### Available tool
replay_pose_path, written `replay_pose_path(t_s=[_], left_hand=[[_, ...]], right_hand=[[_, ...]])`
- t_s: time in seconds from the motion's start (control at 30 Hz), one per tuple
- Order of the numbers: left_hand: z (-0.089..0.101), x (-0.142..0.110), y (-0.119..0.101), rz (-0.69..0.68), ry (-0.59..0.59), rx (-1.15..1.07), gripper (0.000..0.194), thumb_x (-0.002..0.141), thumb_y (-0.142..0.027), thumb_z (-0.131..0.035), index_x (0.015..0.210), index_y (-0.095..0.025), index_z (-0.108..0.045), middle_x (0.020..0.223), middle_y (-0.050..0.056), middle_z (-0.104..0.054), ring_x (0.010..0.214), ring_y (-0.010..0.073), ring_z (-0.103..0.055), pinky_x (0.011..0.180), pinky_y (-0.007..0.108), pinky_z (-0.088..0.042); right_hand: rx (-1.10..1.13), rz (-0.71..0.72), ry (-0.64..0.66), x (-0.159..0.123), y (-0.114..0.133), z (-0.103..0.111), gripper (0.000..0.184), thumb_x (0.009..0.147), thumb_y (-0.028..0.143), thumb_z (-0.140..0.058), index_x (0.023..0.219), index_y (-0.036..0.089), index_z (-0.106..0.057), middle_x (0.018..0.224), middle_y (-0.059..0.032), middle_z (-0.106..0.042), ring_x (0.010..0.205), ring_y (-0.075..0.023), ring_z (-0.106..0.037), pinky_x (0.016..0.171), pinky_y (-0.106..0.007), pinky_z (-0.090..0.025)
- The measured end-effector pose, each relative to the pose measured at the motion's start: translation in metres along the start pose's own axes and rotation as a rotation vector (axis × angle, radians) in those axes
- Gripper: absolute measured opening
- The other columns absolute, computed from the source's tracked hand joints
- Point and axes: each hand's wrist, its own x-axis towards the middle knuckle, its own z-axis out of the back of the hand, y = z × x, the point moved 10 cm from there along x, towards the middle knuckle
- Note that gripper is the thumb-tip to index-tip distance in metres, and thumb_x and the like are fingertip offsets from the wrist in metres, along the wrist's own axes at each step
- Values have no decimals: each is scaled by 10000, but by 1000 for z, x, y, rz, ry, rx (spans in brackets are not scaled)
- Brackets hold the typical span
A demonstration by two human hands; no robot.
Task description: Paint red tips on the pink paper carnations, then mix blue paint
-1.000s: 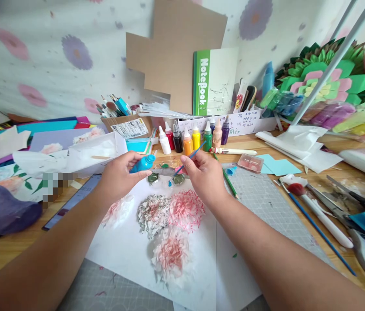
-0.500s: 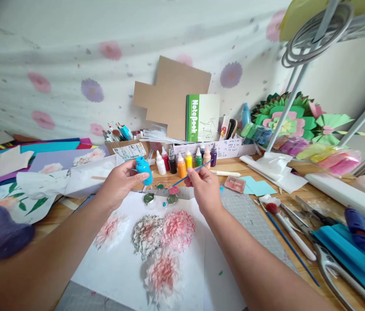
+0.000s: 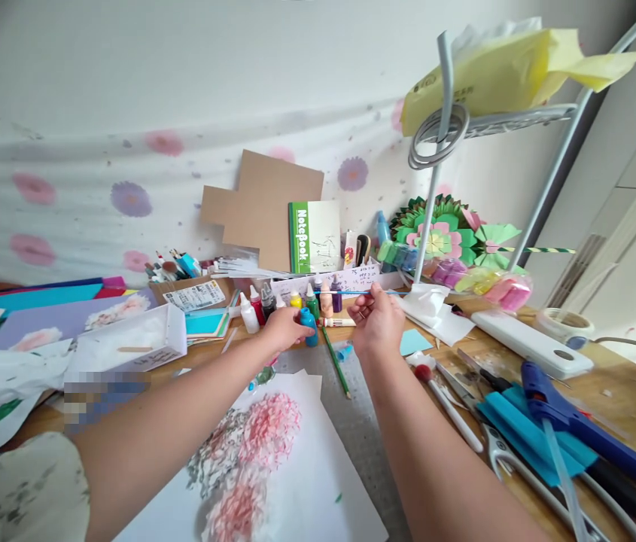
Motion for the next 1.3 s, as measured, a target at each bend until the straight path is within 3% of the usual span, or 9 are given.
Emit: replay_pose_path(t_s=[0.13,0.27,0.47,0.57,0.67,0.83,1.0,1.13,1.3], left_hand=[[-18,6,12,91,74,5,349,934,-349,-651,1236,-176,-630,1237,106,-656,1022,244,-669,852,454,-584],[-8,-2,13,83,33,-93,336,929,-345,-657,1217,-171,-637,1235,104,-657,1039,249,-663,868,464,-576],[27,-69,-13,-51,-73,-486,352,825,-470,-740,1002,-166,-747,889,81,-744,799,224,-694,725,358,-557],[40,-107,-29,-111,-116,-735,538,816,-631,-663,1148,-213,-737,1046,109,-767,907,252,-710,762,363,-555],[57,-131,-30,-100,-184,-911,507,802,-618,-674,1103,-218,-759,1150,120,-753,1064,268,-676,855,369,-541],[74,-150,-15,-49,-216,-1231,312,673,-350,-822,949,-206,-809,1072,88,-779,1111,266,-661,972,360,-504],[75,-163,-11,-93,-187,-1309,243,764,-366,-775,950,-215,-814,1100,89,-780,1135,254,-659,986,346,-502],[75,-161,2,-23,-222,-1307,340,688,-492,-834,870,-207,-795,1051,96,-785,1071,262,-688,929,360,-530],[71,-156,23,86,-248,-1300,367,633,-508,-866,695,-196,-683,880,82,-773,961,244,-723,931,392,-527]], right_hand=[[33,-23,-15,3,-3,2,287,961,357,-621,767,154,-560,588,77,-536,467,-54,-500,476,-188,-467],[52,-60,-2,3,-4,1,292,942,353,-646,747,162,-546,569,85,-533,448,-52,-494,473,-188,-468],[71,-131,239,-39,-22,-40,344,609,318,-890,715,197,-585,601,31,-687,523,-96,-618,525,-206,-533],[48,-177,389,-79,-42,-65,371,504,316,-924,686,196,-624,605,12,-708,525,-114,-628,523,-228,-530],[-6,-206,497,-116,-60,-77,343,513,342,-921,665,195,-651,568,19,-684,500,-125,-607,532,-266,-530],[-105,-209,557,-151,-80,-81,339,556,396,-901,658,195,-648,561,22,-658,511,-126,-581,535,-274,-502],[-213,-174,547,-167,-96,-80,350,673,511,-799,742,215,-626,587,47,-624,534,-104,-556,590,-267,-506],[-497,-108,691,-157,-90,-74,372,759,574,-695,846,212,-680,715,-9,-694,623,-147,-618,662,-333,-547],[-1123,134,930,-81,-47,-41,169,712,319,-777,852,226,-760,985,-84,-736,891,-241,-656,894,-455,-528]])
